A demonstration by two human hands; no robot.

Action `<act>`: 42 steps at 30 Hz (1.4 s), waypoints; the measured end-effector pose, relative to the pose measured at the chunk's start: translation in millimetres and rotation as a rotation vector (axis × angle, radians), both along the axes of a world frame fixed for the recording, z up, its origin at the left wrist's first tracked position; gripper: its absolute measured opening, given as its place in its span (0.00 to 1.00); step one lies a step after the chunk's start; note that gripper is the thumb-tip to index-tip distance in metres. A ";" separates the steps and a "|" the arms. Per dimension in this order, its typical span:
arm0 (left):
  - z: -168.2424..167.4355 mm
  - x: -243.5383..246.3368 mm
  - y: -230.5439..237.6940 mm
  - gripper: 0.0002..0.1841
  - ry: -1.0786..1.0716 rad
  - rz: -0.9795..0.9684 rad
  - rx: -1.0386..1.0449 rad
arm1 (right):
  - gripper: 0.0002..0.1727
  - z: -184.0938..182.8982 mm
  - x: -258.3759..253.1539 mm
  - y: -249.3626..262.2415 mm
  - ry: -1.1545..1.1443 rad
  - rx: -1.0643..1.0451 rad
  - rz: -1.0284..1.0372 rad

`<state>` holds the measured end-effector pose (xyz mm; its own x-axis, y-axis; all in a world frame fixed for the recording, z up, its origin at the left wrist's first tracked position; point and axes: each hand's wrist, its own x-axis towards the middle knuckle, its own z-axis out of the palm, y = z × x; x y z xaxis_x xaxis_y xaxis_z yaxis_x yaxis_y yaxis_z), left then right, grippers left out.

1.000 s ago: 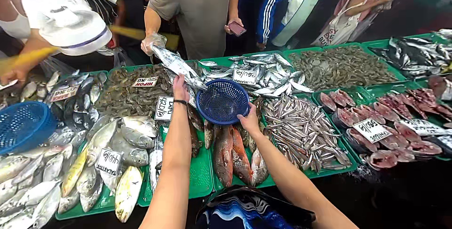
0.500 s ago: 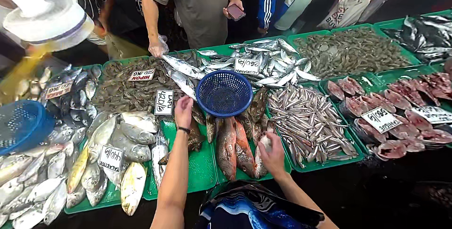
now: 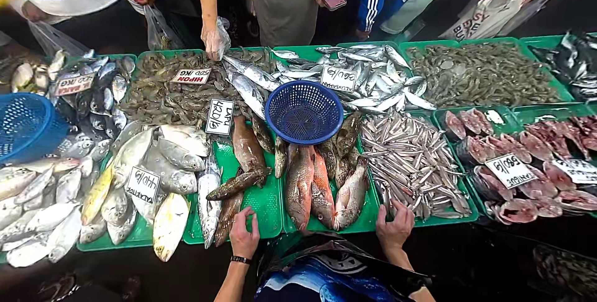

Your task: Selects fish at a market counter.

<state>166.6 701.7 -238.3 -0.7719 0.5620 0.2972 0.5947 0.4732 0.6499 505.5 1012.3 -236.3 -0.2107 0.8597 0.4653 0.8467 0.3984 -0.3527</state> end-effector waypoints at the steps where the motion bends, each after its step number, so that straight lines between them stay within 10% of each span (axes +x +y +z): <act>1: -6.7 1.9 -2.1 0.19 0.005 0.003 -0.024 | 0.27 -2.2 -2.7 4.8 -0.006 -0.001 0.000; 42: -18.3 7.7 11.6 0.24 0.171 0.179 -0.279 | 0.31 -10.9 -7.5 13.5 -0.057 -0.037 -0.002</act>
